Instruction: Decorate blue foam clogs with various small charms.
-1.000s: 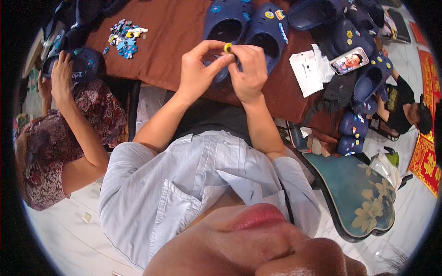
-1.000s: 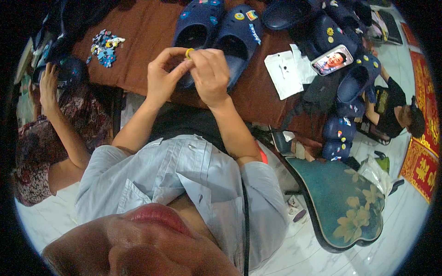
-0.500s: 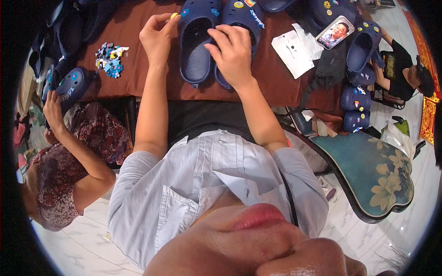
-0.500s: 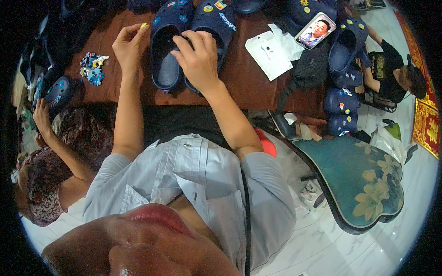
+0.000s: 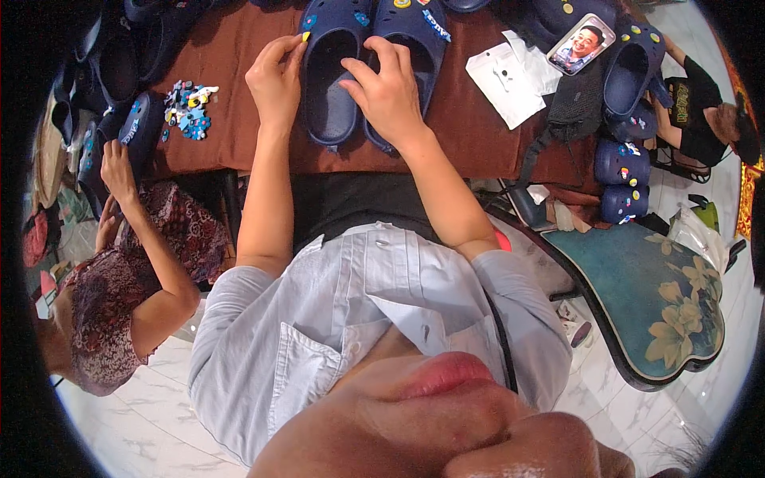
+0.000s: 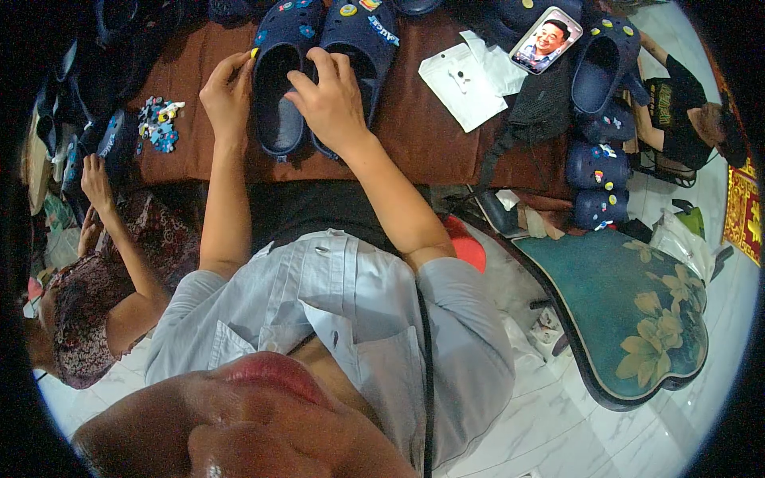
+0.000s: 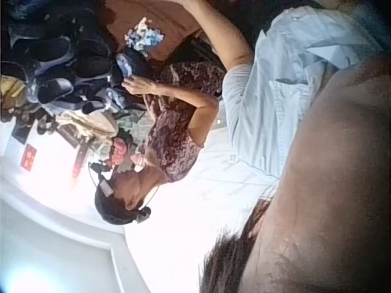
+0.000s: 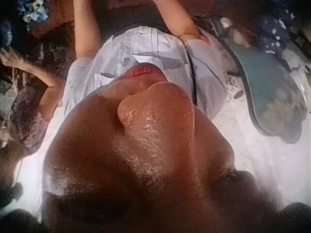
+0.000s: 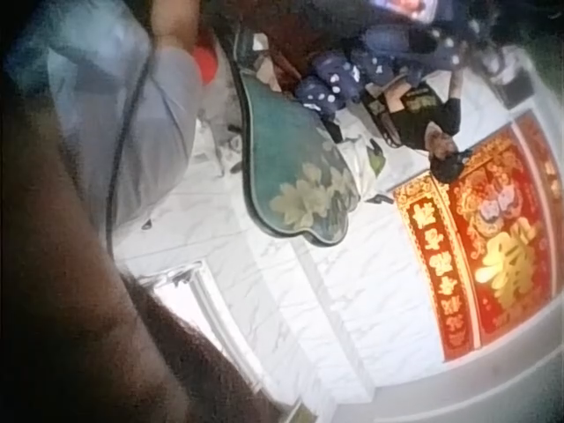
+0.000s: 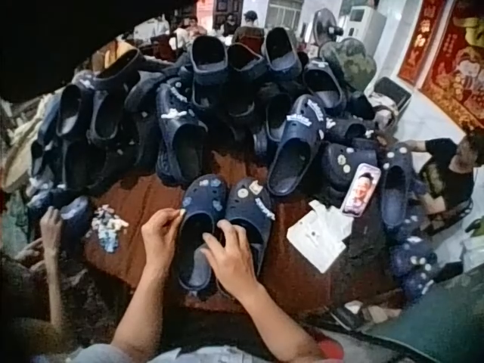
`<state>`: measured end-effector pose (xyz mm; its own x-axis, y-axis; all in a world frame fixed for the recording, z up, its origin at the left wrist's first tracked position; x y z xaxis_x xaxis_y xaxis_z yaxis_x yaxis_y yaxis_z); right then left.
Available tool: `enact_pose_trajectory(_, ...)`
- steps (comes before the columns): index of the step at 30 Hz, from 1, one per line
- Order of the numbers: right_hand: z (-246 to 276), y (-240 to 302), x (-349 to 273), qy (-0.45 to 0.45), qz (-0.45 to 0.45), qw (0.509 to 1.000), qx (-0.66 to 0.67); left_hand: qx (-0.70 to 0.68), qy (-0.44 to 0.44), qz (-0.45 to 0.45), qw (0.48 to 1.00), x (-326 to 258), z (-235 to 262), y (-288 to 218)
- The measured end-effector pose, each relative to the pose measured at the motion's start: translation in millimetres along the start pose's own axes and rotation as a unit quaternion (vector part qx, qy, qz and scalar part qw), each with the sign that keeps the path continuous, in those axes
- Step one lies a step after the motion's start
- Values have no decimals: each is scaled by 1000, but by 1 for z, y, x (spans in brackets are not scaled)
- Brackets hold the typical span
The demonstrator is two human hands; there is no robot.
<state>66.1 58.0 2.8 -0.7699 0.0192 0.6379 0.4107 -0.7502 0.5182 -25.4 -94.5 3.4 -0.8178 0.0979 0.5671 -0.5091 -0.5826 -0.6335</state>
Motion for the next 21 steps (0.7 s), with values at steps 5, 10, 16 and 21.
enact_pose_trajectory(5,-2,-1,0,5,5,1000,-1,-3,-5,-27,1000,1,0,-1)
enact_pose_trajectory(10,-4,-1,0,12,0,1000,3,-28,15,-78,996,10,-2,7)
enact_pose_trajectory(16,-5,-3,0,16,3,1000,-7,-97,96,-3,991,16,-5,17)
enact_pose_trajectory(21,-6,-5,0,21,-7,1000,-10,-14,29,-150,988,13,-2,5)
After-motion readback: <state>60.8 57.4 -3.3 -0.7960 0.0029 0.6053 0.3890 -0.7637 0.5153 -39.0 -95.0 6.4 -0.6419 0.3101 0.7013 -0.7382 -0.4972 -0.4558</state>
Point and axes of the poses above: each hand's wrist, its own x-axis towards the middle knuckle, its own z-axis out of the back of the hand, y = z × x, the point moved 4 cm from there along x, towards the middle knuckle, and after that the axes turned 9 degrees about x, right-handed, at the moved point
